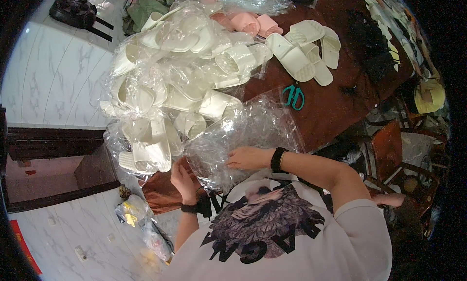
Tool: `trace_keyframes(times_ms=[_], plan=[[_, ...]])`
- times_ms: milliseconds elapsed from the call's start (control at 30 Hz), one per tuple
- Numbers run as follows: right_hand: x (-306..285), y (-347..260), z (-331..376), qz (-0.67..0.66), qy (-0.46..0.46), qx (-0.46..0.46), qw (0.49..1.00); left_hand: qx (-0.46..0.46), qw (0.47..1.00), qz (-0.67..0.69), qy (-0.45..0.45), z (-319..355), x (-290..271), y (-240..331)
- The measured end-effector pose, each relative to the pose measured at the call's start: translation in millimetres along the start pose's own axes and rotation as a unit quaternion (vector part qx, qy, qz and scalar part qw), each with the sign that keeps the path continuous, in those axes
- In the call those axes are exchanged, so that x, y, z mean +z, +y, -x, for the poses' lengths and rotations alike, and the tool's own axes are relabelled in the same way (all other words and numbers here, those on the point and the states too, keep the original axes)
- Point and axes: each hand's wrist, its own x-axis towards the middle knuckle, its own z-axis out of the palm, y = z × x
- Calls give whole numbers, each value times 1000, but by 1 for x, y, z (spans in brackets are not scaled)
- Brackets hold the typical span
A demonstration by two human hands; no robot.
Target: Unpack plastic-wrapped slippers from large bags and organize them on a table for processing.
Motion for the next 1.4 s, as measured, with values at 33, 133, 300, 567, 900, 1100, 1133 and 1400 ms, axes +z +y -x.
trace_keyframes(times_ms=[33, 133, 300, 567, 900, 1100, 1133, 1400], plan=[[-1, -1, -2, 1, 2, 1, 1000, 93, 994, -49, 1, 8, 1, 22], [-10, -19, -9, 42, -57, 6, 997, 284, 912, -272, -115, 20, 16, 43], [-54, -52, -7, 313, 100, -39, 944, 218, 867, -406, -189, 25, 25, -9], [-53, 30, 34, 289, 50, 141, 946, 166, 866, -407, -239, 10, 27, -42], [-62, -19, 32, 299, 38, 99, 948, 2, 866, -121, 485, -30, -38, -43], [-31, 0, 30, 280, -36, 87, 955, -180, 869, 352, 298, -72, -83, -75], [-29, 5, 32, 280, -33, 87, 956, -136, 860, 369, 325, -73, -88, -73], [-30, 18, 38, 272, -35, 85, 958, -12, 857, 375, 354, -31, -131, 32]])
